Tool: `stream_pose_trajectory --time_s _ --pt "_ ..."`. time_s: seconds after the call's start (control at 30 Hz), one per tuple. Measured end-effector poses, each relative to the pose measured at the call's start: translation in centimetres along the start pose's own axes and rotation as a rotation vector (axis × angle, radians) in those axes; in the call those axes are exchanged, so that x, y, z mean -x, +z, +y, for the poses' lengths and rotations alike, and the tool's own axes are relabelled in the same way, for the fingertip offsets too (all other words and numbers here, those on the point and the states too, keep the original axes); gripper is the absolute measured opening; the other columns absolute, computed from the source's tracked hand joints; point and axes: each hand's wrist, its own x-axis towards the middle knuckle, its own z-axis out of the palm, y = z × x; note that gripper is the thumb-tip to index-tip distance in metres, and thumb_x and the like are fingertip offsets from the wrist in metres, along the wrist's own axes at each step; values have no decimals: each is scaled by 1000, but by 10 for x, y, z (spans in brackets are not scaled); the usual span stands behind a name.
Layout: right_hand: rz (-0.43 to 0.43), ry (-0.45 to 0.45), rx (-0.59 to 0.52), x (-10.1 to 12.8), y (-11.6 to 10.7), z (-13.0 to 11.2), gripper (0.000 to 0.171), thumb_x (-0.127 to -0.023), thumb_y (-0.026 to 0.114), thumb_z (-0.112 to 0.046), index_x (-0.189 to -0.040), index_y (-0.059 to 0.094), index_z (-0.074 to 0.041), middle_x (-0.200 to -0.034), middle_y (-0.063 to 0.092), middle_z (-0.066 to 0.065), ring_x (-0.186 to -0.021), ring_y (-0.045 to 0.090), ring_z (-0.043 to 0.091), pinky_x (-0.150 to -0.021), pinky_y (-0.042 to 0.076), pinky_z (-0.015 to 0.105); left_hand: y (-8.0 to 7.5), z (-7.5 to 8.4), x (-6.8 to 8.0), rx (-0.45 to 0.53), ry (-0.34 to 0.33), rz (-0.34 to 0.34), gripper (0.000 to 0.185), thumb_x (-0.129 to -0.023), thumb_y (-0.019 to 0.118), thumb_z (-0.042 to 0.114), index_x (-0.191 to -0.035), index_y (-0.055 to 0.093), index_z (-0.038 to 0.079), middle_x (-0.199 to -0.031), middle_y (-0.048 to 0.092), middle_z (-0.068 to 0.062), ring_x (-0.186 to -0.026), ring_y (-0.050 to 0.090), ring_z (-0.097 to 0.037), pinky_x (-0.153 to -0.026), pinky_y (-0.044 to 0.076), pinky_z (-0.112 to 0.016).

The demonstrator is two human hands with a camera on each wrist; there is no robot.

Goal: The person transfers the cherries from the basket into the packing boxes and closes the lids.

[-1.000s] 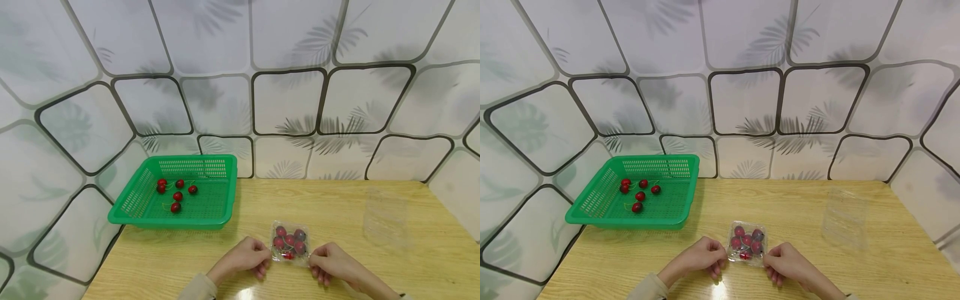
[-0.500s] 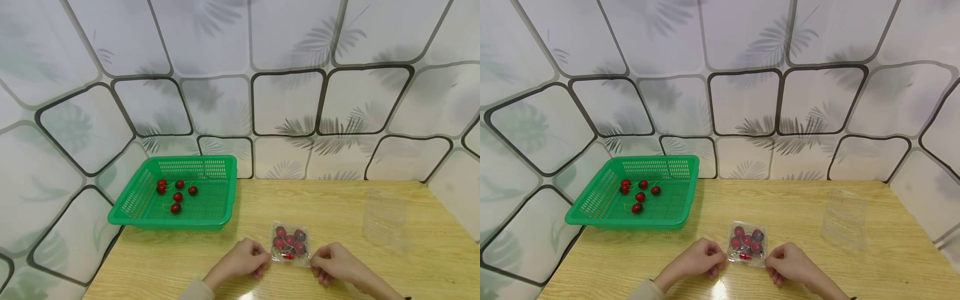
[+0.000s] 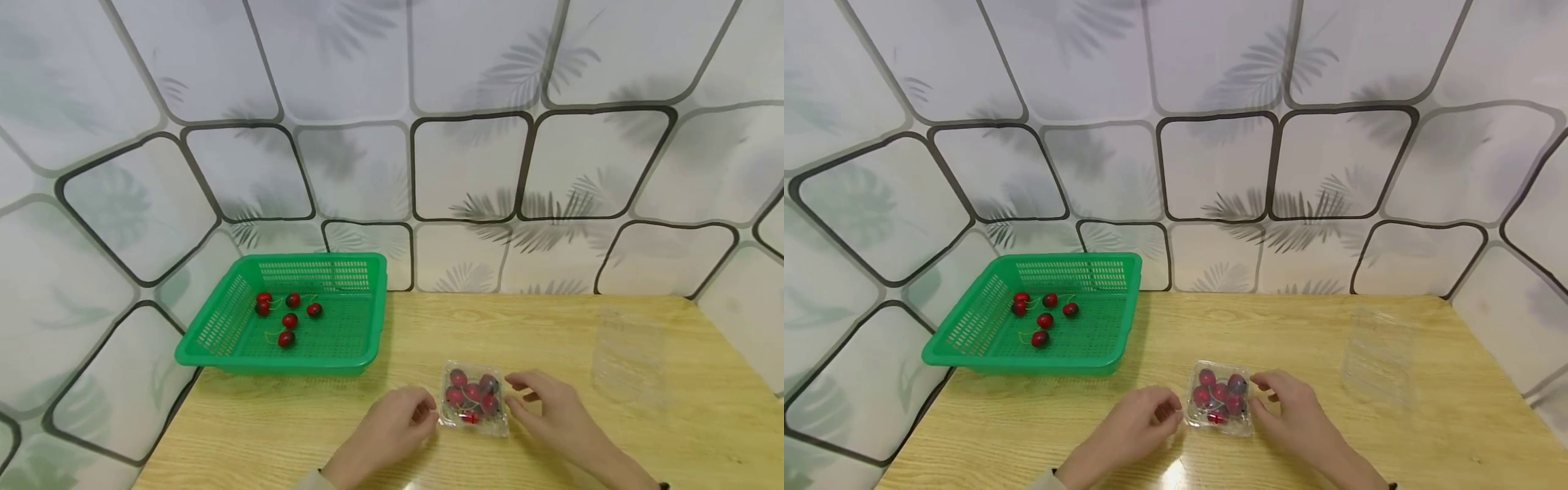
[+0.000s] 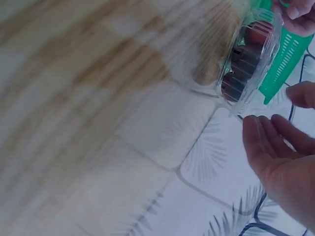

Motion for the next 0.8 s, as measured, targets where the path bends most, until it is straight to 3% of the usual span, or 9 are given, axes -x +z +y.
stream_pose_trajectory --time_s 0.07,0.13,0.23,0.33,0.47,0.57,0.8 --pt "38 -160 49 -2 3 0 43 -74 87 1 -114 71 -3 -109 74 6 -94 73 20 -76 60 20 -1 -1 3 -136 73 53 13 -97 68 24 -105 73 16 -98 72 8 -88 64 -1 -76 55 -19" --pt "34 -254 73 -4 5 0 51 -73 89 -3 -120 70 -3 -118 72 8 -102 72 23 -88 55 14 -2 -1 6 -241 148 89 18 -97 68 26 -112 73 16 -108 73 5 -96 68 -6 -80 57 -22" --pt "3 -352 105 -6 8 -1 51 -79 88 -16 -124 69 -3 -125 70 10 -109 70 26 -103 42 5 -3 -3 10 -345 239 118 27 -97 69 29 -120 71 16 -117 72 4 -105 68 -11 -88 58 -27" --pt "-32 -424 132 -5 12 -2 49 -85 84 -27 -126 70 -5 -129 68 10 -114 68 27 -109 35 3 -4 -5 15 -426 289 146 38 -95 71 35 -127 68 17 -125 70 3 -112 67 -13 -93 58 -32" --pt "-79 -453 210 -3 16 -3 52 -81 88 -29 -126 72 -8 -131 68 8 -118 67 29 -98 55 22 -5 -7 25 -483 296 132 55 -92 71 45 -139 61 17 -139 64 -1 -124 63 -17 -101 55 -39" --pt "-114 -440 261 -2 17 -3 54 -75 90 -27 -122 74 -7 -129 68 9 -119 66 32 -86 62 40 -8 -10 32 -501 291 87 65 -92 68 52 -146 55 18 -148 58 -4 -132 59 -22 -103 54 -45" --pt "-127 -418 306 -3 15 0 50 -77 88 -28 -119 75 -5 -127 69 12 -116 68 35 -85 62 42 -16 -17 45 -570 314 92 74 -89 69 59 -149 52 20 -153 54 -9 -134 59 -26 -98 56 -48"
